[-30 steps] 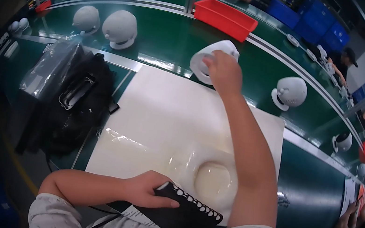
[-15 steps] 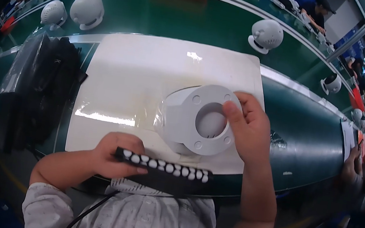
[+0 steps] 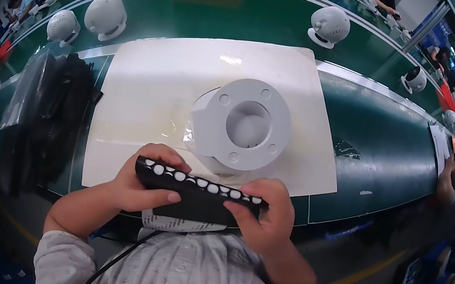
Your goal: Assembling and inspecting white security camera housings on a production line.
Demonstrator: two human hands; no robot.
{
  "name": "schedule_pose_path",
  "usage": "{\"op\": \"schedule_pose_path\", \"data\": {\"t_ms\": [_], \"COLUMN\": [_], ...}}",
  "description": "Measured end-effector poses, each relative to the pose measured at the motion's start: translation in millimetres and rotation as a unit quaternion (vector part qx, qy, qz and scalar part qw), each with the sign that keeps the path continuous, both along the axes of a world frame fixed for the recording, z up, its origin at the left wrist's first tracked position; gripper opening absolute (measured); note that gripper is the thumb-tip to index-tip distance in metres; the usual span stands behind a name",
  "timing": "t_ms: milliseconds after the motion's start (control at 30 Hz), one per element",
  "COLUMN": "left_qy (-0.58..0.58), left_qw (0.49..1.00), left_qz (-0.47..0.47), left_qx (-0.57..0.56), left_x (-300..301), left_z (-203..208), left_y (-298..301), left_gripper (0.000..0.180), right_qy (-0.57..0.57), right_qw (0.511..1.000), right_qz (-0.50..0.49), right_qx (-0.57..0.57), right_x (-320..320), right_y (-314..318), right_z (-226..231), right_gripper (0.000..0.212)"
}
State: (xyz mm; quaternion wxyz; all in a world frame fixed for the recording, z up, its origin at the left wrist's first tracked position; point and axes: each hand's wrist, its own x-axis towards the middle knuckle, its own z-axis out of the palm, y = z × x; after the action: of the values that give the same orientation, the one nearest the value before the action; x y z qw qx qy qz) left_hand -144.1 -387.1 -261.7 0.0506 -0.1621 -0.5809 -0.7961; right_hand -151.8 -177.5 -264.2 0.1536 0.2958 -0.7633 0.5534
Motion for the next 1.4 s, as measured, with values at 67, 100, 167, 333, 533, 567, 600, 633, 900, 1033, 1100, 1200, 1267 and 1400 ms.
{"op": "schedule_pose_path", "data": {"t_ms": [67,100,167,333,533,567,600,633,900,1033,1100,1200,1267,1400], "left_qy": [-0.032,-0.062,-0.058,0.059,0.085,0.084,0.097,0.109,0.123,0.14,0.14,0.145,0.148,0.098], "left_qw": [0.998,0.992,0.99,0.977,0.974,0.974,0.971,0.968,0.966,0.964,0.964,0.964,0.965,0.968], "left_qz": [-0.037,-0.073,-0.069,-0.056,-0.053,-0.053,-0.043,-0.032,-0.036,-0.037,-0.035,-0.031,-0.025,-0.02], "left_qx": [-0.039,-0.078,-0.109,-0.197,-0.204,-0.204,-0.214,-0.224,-0.223,-0.223,-0.223,-0.219,-0.217,-0.231], "left_x": [3,3,2,-5,-6,-5,-5,-6,-6,-8,-8,-8,-8,-7], "left_z": [0,-2,-5,-10,-4,-3,-3,-3,-3,-2,-2,-1,-1,1], "left_y": [-8,-12,-16,-19,-16,-16,-15,-15,-11,-10,-9,-9,-9,-8], "left_gripper": [0.022,0.025,0.023,0.014,0.014,0.014,0.014,0.015,0.016,0.016,0.016,0.015,0.015,0.013], "right_qy": [-0.041,-0.042,-0.084,-0.168,-0.146,-0.073,-0.074,-0.016,0.125,0.161,0.169,0.139,0.195,0.096], "right_qw": [0.998,0.998,0.996,0.982,0.987,0.997,0.997,0.998,0.985,0.978,0.979,0.986,0.966,0.975], "right_qz": [-0.007,-0.009,0.035,0.045,0.01,-0.002,-0.002,-0.011,0.0,0.039,0.063,0.072,0.125,0.196], "right_qx": [-0.036,-0.035,-0.024,-0.067,-0.066,0.018,0.018,0.057,0.118,0.127,0.1,0.053,0.115,0.046], "right_x": [-1,-2,-4,-2,-5,-6,-8,-9,-7,-7,-8,-11,-11,-10], "right_y": [3,5,8,6,19,22,22,21,11,7,0,-11,-8,1], "right_z": [3,4,6,13,26,27,28,29,37,40,41,41,44,44], "right_gripper": [0.029,0.029,0.026,0.021,0.017,0.016,0.016,0.016,0.031,0.039,0.039,0.042,0.042,0.043]}}
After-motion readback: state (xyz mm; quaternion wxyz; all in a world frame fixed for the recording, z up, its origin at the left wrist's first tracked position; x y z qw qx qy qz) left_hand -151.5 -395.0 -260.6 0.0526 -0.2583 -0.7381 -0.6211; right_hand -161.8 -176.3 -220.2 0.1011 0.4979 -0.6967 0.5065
